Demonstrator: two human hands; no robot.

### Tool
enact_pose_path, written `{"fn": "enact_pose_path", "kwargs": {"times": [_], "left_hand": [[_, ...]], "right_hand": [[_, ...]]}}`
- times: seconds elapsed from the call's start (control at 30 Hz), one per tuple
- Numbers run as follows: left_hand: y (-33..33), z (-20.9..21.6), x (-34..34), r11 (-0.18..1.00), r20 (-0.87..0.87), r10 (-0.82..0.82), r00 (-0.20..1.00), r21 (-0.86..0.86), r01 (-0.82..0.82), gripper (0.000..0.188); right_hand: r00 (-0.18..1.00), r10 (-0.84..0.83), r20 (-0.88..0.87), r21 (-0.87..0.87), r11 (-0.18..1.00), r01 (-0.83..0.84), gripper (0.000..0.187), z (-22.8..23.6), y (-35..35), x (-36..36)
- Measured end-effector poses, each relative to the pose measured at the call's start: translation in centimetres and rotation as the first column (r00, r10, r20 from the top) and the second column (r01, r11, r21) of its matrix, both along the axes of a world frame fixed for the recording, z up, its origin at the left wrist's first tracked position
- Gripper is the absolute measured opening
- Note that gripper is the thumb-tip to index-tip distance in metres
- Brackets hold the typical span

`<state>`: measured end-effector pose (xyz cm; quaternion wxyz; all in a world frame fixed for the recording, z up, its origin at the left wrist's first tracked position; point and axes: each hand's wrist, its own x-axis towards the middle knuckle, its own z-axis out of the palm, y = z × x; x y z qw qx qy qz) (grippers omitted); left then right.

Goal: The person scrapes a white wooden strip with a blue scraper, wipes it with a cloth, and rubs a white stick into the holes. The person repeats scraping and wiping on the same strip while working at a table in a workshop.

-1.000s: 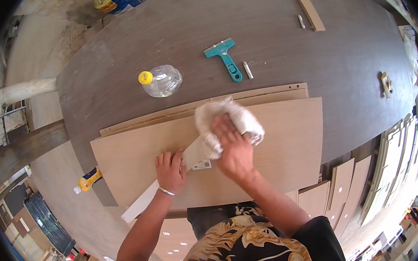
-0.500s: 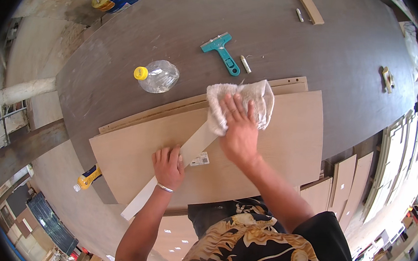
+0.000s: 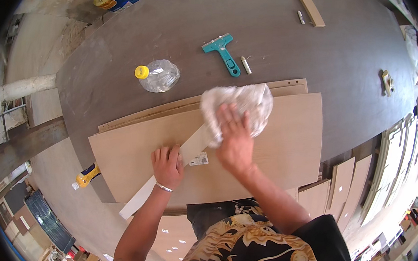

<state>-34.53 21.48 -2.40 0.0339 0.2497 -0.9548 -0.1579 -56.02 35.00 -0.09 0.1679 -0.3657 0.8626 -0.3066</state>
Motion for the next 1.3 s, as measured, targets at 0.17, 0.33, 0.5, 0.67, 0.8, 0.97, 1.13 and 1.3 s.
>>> {"fn": "enact_pose_path", "kwargs": {"times": [0.17,0.33,0.5,0.67,0.8,0.97,1.13,1.3], "left_hand": [[0.0,0.3,-0.4,1.000,-0.034,-0.014,0.999,-0.016,0.014,0.035],[0.0,0.4,-0.4,1.000,-0.026,-0.027,0.999,-0.008,0.027,0.034],[0.0,0.3,-0.4,0.999,-0.022,-0.022,1.000,-0.023,0.022,0.036],[-0.2,0.2,-0.2,0.999,0.014,-0.036,0.999,-0.032,0.036,0.039],[-0.2,0.2,-0.2,0.999,0.027,-0.036,0.999,-0.013,0.037,0.039],[0.0,0.4,-0.2,1.000,0.015,-0.028,0.999,0.001,0.028,0.038],[-0.1,0.5,-0.3,1.000,0.015,-0.014,1.000,0.009,0.014,0.039],[-0.1,0.6,-0.4,1.000,0.021,-0.014,1.000,0.009,0.014,0.039]], "right_hand": [[0.997,0.052,0.053,-0.006,0.999,-0.051,0.069,1.1,0.0,0.9],[0.998,0.056,-0.011,0.192,0.980,-0.052,0.067,-1.3,1.1,-1.6],[0.993,-0.010,-0.118,0.017,1.000,0.012,0.070,-0.7,0.4,-1.7],[1.000,0.006,-0.028,0.125,0.992,-0.002,0.075,0.0,0.8,-1.9],[0.997,0.044,-0.065,0.110,0.993,-0.037,0.077,-0.1,0.9,-2.2],[0.987,0.100,-0.125,0.140,0.987,-0.082,0.069,0.0,0.6,-1.9],[0.992,0.102,-0.069,0.145,0.985,-0.091,0.067,-0.4,1.2,-2.9],[0.975,0.093,-0.203,0.124,0.990,-0.069,0.071,-0.6,-0.2,-1.6]]}}
